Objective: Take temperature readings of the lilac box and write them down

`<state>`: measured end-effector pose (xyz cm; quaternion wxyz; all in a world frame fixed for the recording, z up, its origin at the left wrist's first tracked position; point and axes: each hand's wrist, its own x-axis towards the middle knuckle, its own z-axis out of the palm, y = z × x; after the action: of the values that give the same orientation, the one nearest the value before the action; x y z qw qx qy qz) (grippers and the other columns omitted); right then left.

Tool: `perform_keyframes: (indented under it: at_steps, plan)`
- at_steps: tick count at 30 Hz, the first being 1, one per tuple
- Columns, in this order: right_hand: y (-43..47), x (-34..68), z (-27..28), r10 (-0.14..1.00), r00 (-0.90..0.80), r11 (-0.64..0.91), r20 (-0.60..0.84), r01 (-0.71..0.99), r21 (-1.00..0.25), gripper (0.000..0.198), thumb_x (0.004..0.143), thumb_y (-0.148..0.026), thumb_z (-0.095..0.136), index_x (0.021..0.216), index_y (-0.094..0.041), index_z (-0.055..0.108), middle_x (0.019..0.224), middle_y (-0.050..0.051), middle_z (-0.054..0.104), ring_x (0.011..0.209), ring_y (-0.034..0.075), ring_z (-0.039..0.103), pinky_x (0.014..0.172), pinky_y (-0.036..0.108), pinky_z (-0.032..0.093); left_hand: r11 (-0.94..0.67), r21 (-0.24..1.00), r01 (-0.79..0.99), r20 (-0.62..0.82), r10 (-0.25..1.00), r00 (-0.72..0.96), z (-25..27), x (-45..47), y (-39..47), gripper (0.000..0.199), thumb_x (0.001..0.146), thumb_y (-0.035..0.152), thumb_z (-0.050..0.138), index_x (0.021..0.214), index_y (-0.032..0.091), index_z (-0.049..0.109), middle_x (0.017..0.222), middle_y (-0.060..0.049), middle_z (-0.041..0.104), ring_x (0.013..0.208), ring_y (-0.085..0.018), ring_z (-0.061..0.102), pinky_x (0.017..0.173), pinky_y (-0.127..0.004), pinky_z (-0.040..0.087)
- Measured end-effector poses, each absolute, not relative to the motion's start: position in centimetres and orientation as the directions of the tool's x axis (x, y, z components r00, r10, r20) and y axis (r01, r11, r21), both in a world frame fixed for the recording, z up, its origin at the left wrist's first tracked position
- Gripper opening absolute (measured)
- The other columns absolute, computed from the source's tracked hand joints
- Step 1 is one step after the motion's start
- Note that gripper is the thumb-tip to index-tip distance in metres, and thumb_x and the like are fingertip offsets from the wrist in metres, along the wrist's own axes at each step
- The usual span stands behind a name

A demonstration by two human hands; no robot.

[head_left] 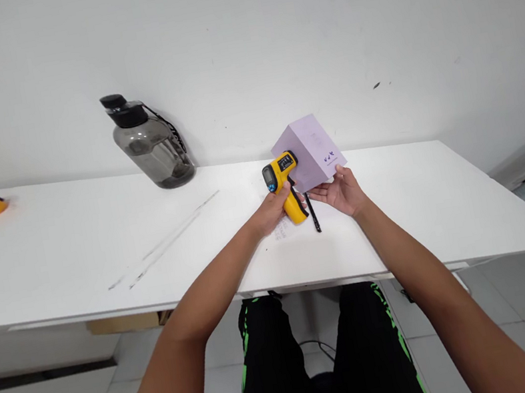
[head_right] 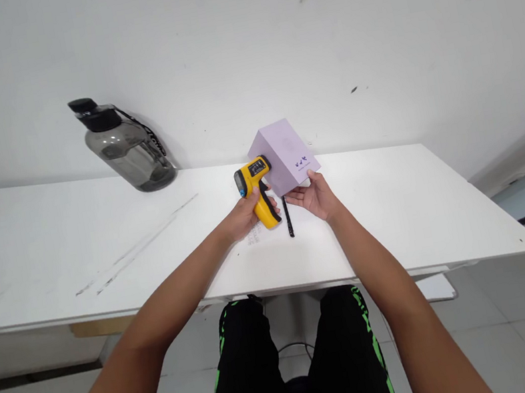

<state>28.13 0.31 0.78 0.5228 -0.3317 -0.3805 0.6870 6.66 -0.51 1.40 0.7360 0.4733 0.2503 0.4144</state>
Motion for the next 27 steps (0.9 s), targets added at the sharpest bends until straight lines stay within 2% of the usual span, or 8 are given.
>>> perform_keyframes:
  at_steps: [6, 21, 27]
  plan:
    - [0.34, 28.21, 0.70, 0.966, -0.255, -0.160, -0.037, -0.479, -0.863, 0.054, 0.079, -0.061, 0.059, 0.121, -0.028, 0.049, 0.103, 0.007, 0.068, 0.107, 0.027, 0.068, 0.098, 0.049, 0.055, 0.221, 0.910, -0.350, -0.013, 0.861, 0.509, 1.60, 6.65, -0.59, 0.065, 0.073, 0.067, 0.071, 0.112, 0.017, 0.053, 0.083, -0.004, 0.068, 0.078, -0.019, 0.067, 0.076, -0.039, 0.055]
    - [0.27, 28.24, 0.83, 0.967, -0.251, -0.156, -0.035, -0.481, -0.863, 0.062, 0.076, -0.062, 0.064, 0.127, -0.029, 0.047, 0.107, 0.008, 0.069, 0.108, 0.028, 0.068, 0.099, 0.049, 0.054, 0.222, 0.909, -0.353, -0.006, 0.854, 0.521, 1.44, 6.68, -0.43, 0.059, 0.077, 0.063, 0.070, 0.111, 0.018, 0.051, 0.083, -0.003, 0.067, 0.079, -0.020, 0.067, 0.077, -0.040, 0.054]
    - [0.17, 28.23, 0.99, 0.967, -0.250, -0.167, -0.053, -0.461, -0.872, 0.057, 0.076, -0.063, 0.062, 0.119, -0.028, 0.051, 0.106, 0.008, 0.068, 0.108, 0.028, 0.067, 0.097, 0.050, 0.056, 0.217, 0.912, -0.348, -0.018, 0.870, 0.493, 1.57, 6.87, -0.56, 0.060, 0.077, 0.060, 0.072, 0.113, 0.017, 0.051, 0.082, -0.003, 0.067, 0.079, -0.020, 0.066, 0.079, -0.040, 0.053]
